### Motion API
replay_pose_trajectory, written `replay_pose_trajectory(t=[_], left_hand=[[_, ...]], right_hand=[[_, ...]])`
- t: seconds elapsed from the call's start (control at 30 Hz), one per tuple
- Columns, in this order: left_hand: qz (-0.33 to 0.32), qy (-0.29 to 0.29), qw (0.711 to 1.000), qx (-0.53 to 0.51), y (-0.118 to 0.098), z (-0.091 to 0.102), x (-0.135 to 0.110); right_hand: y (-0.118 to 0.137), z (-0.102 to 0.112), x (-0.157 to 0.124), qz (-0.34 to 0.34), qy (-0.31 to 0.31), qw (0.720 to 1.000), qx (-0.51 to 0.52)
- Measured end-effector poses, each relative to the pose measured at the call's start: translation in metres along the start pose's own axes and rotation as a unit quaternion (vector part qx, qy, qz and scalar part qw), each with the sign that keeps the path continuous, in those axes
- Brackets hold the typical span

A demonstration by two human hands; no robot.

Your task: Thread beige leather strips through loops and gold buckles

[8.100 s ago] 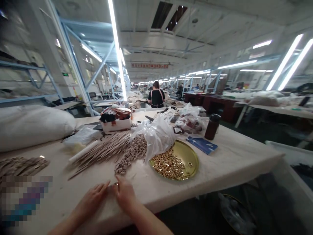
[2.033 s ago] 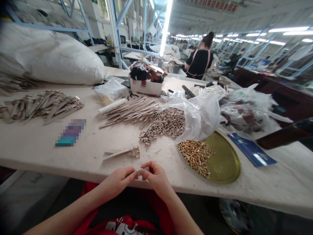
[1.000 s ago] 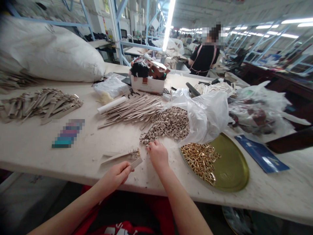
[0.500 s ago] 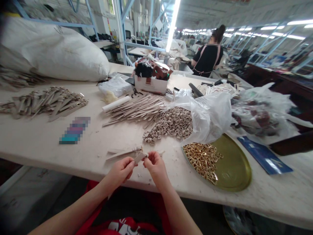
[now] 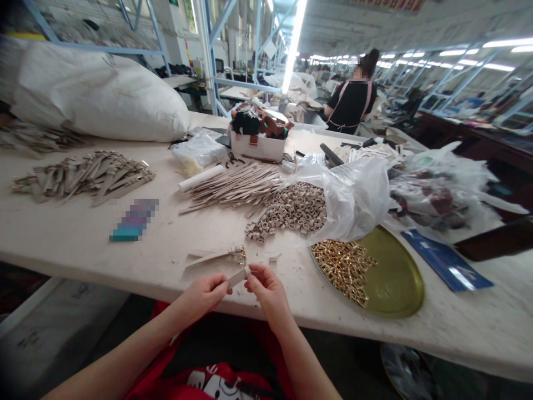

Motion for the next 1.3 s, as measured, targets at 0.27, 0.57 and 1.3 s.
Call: replay_pose_trajectory(t=[0.27, 0.57, 1.3], left_hand=[[-0.037, -0.044, 0.998, 0.038, -0.013, -0.007, -0.005], [-0.04, -0.039, 0.997, 0.048, -0.007, -0.011, 0.005], [-0.021, 0.047, 0.999, -0.01, -0.001, -0.016, 0.024]], right_hand=[[-0.008, 0.008, -0.011, -0.003, -0.091, 0.994, 0.062], [-0.02, 0.01, -0.017, -0.011, -0.132, 0.986, 0.097], [0.031, 0.054, 0.0, 0.1, 0.042, 0.922, -0.372]])
Point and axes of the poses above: each hand's wrist, its own x-axis towards the middle knuckle, its own z-axis out of the back of the hand, y = z × x, the point moved 8 cm from there along x, towards the middle knuckle, and after that the axes turned 12 degrees about z, right-handed, at the moved point
